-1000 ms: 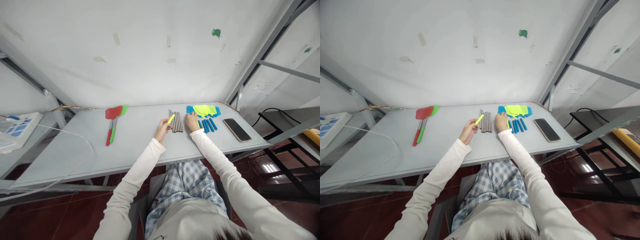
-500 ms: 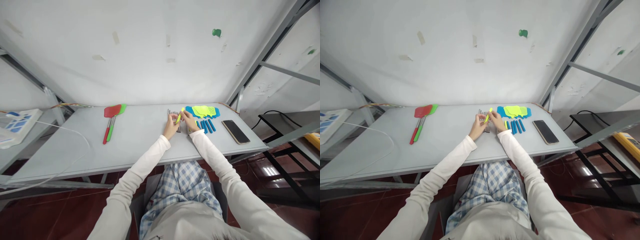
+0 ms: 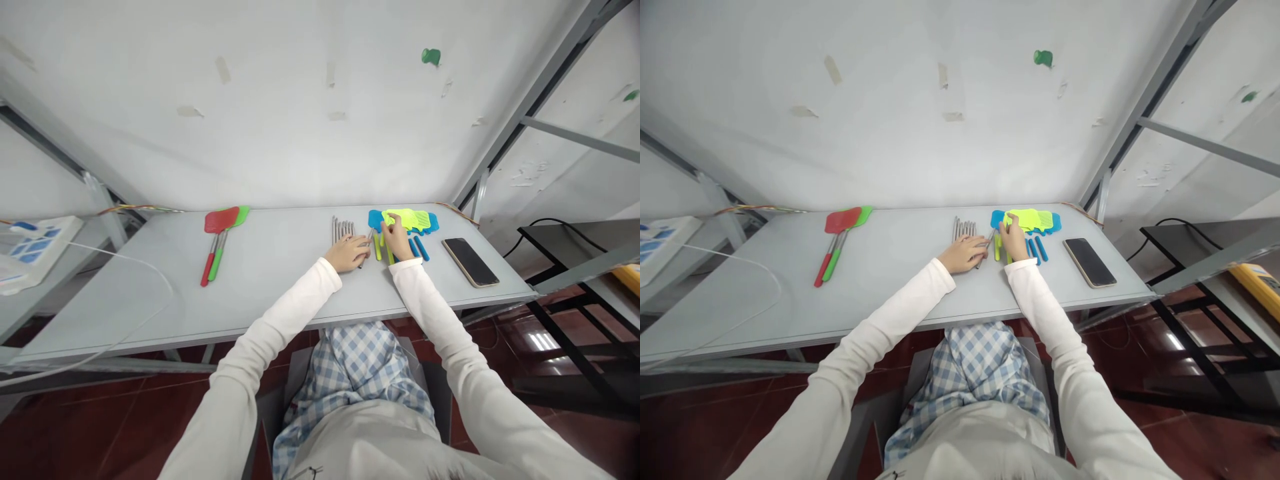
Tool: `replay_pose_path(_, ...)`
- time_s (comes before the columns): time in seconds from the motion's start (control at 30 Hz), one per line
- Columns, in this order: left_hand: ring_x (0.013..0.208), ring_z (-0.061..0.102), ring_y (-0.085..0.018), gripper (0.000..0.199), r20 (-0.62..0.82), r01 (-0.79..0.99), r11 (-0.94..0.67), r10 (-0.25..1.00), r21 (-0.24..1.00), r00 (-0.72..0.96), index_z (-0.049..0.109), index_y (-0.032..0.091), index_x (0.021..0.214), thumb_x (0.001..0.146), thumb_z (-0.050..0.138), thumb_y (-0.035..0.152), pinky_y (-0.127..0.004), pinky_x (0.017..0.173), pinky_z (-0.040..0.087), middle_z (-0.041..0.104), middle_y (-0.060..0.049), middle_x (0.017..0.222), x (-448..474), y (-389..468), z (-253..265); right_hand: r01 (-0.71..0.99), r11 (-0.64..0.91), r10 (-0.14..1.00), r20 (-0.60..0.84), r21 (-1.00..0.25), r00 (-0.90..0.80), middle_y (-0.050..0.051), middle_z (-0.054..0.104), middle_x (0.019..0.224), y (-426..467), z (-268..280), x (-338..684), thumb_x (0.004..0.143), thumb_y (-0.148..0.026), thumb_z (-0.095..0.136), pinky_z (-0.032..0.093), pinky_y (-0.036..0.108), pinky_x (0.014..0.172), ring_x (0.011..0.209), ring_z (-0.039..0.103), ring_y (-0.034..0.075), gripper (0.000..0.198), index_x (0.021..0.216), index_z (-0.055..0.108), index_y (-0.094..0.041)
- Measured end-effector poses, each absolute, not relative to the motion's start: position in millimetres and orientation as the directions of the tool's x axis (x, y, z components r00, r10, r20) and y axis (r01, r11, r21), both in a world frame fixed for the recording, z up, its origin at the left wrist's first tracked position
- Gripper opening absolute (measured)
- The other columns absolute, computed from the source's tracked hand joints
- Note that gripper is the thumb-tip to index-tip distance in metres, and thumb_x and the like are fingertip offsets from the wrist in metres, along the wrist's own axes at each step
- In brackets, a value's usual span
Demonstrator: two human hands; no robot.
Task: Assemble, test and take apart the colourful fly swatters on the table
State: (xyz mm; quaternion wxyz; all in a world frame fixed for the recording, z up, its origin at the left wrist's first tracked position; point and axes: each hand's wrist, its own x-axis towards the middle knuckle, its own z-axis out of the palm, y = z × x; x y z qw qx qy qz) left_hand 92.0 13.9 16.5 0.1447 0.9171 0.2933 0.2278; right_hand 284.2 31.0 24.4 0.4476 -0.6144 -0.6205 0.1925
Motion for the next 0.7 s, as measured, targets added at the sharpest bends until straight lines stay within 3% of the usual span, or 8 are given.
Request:
replay_pose_path(0.13,0.130,0.045,-0.027,0.024,0.322,0.505,-0.801,0.594,0.323,0.737,0.066,0.023,0.093,0.088,0.044,0.031,-0.046,0.109,0.020,0.062,-0.010,0.124,86.5,20.4,16.6,0.750,0.221,0.958,0.282,-0.624,-0.048,-0.006,0.045,0.053,25.6,22.2,286.3,0.088,-0.035,0.048,0.034,0.028,0.061,0.054,0.047,0.017,0.036,0.119,0.052,-0.016)
replay_pose_path(0.23,0.130,0.044,-0.027,0.023,0.315,0.535,-0.778,0.625,0.329,0.715,0.066,0.023,0.092,0.088,0.046,0.033,-0.049,0.111,0.016,0.062,-0.010,0.124,83.7,27.6,18.7,0.822,0.217,0.965,0.244,-0.527,-0.099,-0.003,0.049,0.056,24.5,22.7,289.8,0.089,-0.032,0.048,0.035,0.029,0.062,0.059,0.050,0.019,0.036,0.120,0.054,-0.015)
replay_pose_path(0.4,0.138,0.033,-0.030,0.023,0.262,0.574,-0.700,0.702,0.426,0.662,0.066,0.025,0.099,0.085,0.051,0.035,-0.058,0.112,0.008,0.055,-0.008,0.137,78.2,38.2,16.5,0.933,0.224,0.940,0.316,-0.282,-0.130,0.011,0.060,0.083,25.1,17.4,291.6,0.091,-0.035,0.045,0.038,0.036,0.082,0.088,0.053,0.026,0.030,0.102,0.066,-0.015)
replay_pose_path(0.53,0.141,0.029,-0.031,0.033,0.181,0.615,-0.623,0.758,0.483,0.627,0.061,0.029,0.116,0.087,0.048,0.042,-0.062,0.111,0.003,0.049,-0.006,0.143,72.6,38.0,8.4,0.950,0.222,0.927,0.348,-0.220,-0.136,0.016,0.054,0.109,23.0,11.1,288.1,0.087,-0.045,0.052,0.036,0.040,0.089,0.105,0.047,0.031,0.041,0.112,0.061,-0.015)
replay_pose_path(0.7,0.141,0.029,-0.028,0.031,0.169,0.656,-0.531,0.829,0.537,0.533,0.061,0.029,0.112,0.088,0.047,0.043,-0.060,0.112,0.002,0.048,-0.006,0.145,65.2,29.0,5.9,0.949,0.280,0.932,0.279,-0.145,-0.233,0.016,0.049,0.117,20.9,7.6,286.8,0.085,-0.037,0.053,0.035,0.042,0.089,0.106,0.044,0.031,0.035,0.114,0.059,-0.018)
